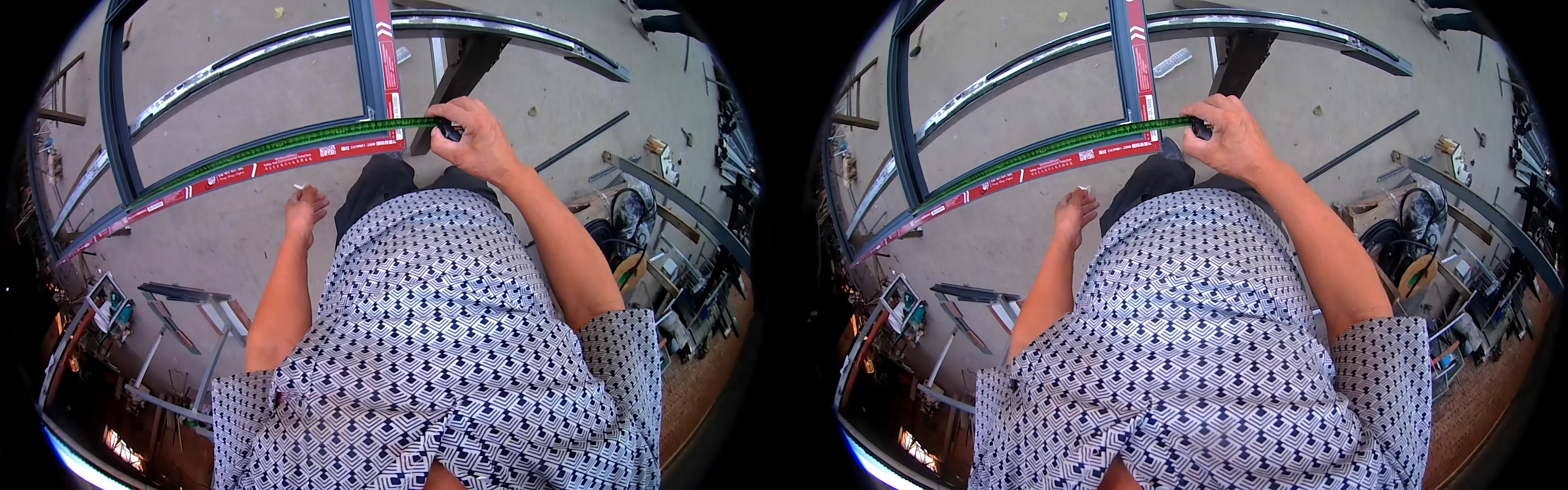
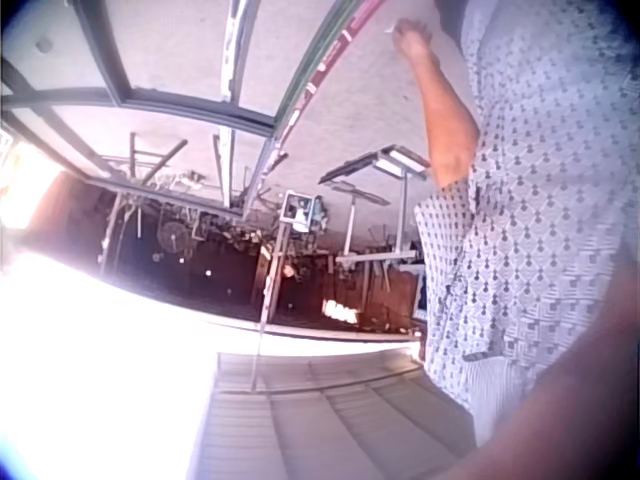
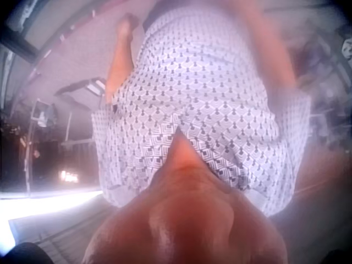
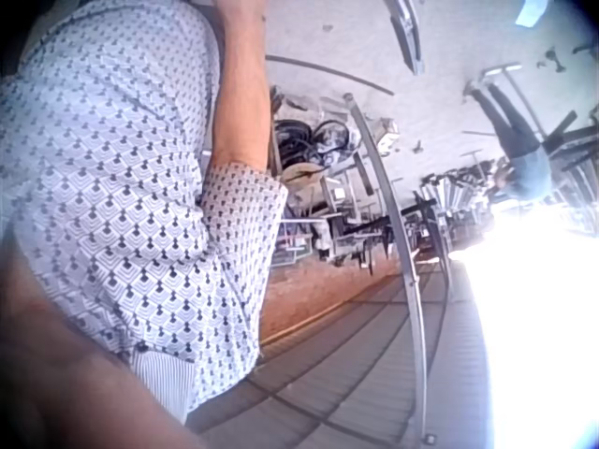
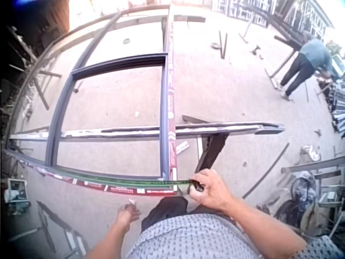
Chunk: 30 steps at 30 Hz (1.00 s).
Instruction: The person uses a tape measure to measure the dimensions of a large window frame and various metal profiles in a workshop. They measure the frame's width and height, then move to a cutting station to measure a long metal profile against the tape measure.
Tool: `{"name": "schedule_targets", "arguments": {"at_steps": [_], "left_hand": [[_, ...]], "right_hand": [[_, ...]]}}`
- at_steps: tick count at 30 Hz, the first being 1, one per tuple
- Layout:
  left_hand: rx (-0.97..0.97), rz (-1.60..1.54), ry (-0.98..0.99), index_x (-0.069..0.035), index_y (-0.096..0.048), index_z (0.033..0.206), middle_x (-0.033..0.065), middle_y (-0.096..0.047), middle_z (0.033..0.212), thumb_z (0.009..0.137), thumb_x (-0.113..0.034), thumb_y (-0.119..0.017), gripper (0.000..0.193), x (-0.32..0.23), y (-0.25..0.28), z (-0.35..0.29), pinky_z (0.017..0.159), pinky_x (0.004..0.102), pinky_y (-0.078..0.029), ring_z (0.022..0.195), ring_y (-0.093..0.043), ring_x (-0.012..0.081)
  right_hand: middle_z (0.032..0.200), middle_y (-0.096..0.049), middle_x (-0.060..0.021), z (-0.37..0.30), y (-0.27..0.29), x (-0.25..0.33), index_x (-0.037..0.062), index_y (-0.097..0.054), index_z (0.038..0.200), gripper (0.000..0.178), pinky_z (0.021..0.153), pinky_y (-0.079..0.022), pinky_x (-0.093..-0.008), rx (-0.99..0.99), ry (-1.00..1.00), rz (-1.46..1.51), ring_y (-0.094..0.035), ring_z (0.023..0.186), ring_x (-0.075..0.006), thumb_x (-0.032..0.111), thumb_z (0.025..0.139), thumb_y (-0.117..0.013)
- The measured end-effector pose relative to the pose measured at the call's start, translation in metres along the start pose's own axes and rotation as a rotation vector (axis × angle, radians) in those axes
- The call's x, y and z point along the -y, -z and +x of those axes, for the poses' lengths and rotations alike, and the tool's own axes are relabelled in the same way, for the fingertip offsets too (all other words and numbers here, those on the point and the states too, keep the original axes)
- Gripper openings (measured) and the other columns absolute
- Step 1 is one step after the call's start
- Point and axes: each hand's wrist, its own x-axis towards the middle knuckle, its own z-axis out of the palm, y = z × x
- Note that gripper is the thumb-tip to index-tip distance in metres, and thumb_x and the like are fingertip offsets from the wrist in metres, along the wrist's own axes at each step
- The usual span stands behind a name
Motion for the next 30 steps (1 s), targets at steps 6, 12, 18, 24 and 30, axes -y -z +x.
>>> {"name": "schedule_targets", "arguments": {"at_steps": [6,12,18,24,30], "left_hand": [[0.007,0.004,0.003,0.001,-0.055,0.124,0.0121,-0.065,0.113,0.1,-0.038,-0.055,0.046,-0.002,-0.001,0.003,0.089,0.0366,-0.054,0.105,-0.067,0.0243],[0.002,0.001,-0.004,0.0,-0.056,0.122,0.0115,-0.065,0.111,0.099,-0.038,-0.056,0.044,-0.003,-0.005,0.005,0.088,0.0362,-0.055,0.103,-0.067,0.0233],[-0.005,-0.005,-0.002,0.0,-0.056,0.122,0.0118,-0.065,0.111,0.098,-0.037,-0.059,0.044,-0.005,-0.007,0.006,0.089,0.0369,-0.055,0.103,-0.067,0.0234],[-0.021,-0.014,-0.011,0.0,-0.055,0.124,0.0121,-0.065,0.111,0.097,-0.034,-0.061,0.044,-0.005,-0.016,0.001,0.088,0.0365,-0.056,0.102,-0.067,0.0237],[-0.029,-0.012,0.001,0.0,-0.055,0.125,0.0122,-0.065,0.112,0.097,-0.033,-0.062,0.044,-0.005,-0.027,-0.008,0.087,0.0354,-0.056,0.101,-0.068,0.0234]], "right_hand": [[0.103,-0.068,-0.0131,-0.001,0.0,0.002,0.0063,-0.072,0.107,0.029,0.09,-0.052,-0.0397,-0.002,-0.015,-0.003,-0.062,0.099,-0.0307,0.015,0.08,-0.07],[0.099,-0.067,-0.0122,-0.001,-0.001,-0.002,0.0086,-0.073,0.105,0.027,0.088,-0.052,-0.0398,-0.041,0.012,0.005,-0.061,0.095,-0.0305,0.017,0.079,-0.071],[0.099,-0.068,-0.0117,-0.002,-0.001,-0.001,0.0102,-0.074,0.104,0.027,0.088,-0.052,-0.0408,-0.068,0.039,0.031,-0.061,0.095,-0.0307,0.019,0.079,-0.071],[0.101,-0.068,-0.0128,-0.002,0.003,-0.001,0.0074,-0.073,0.106,0.028,0.091,-0.052,-0.0401,-0.026,0.011,0.043,-0.062,0.098,-0.0308,0.017,0.08,-0.071],[0.102,-0.068,-0.0127,0.0,0.002,-0.005,0.0066,-0.073,0.108,0.03,0.092,-0.051,-0.0385,-0.012,0.018,0.042,-0.062,0.099,-0.0294,0.017,0.081,-0.071]]}}
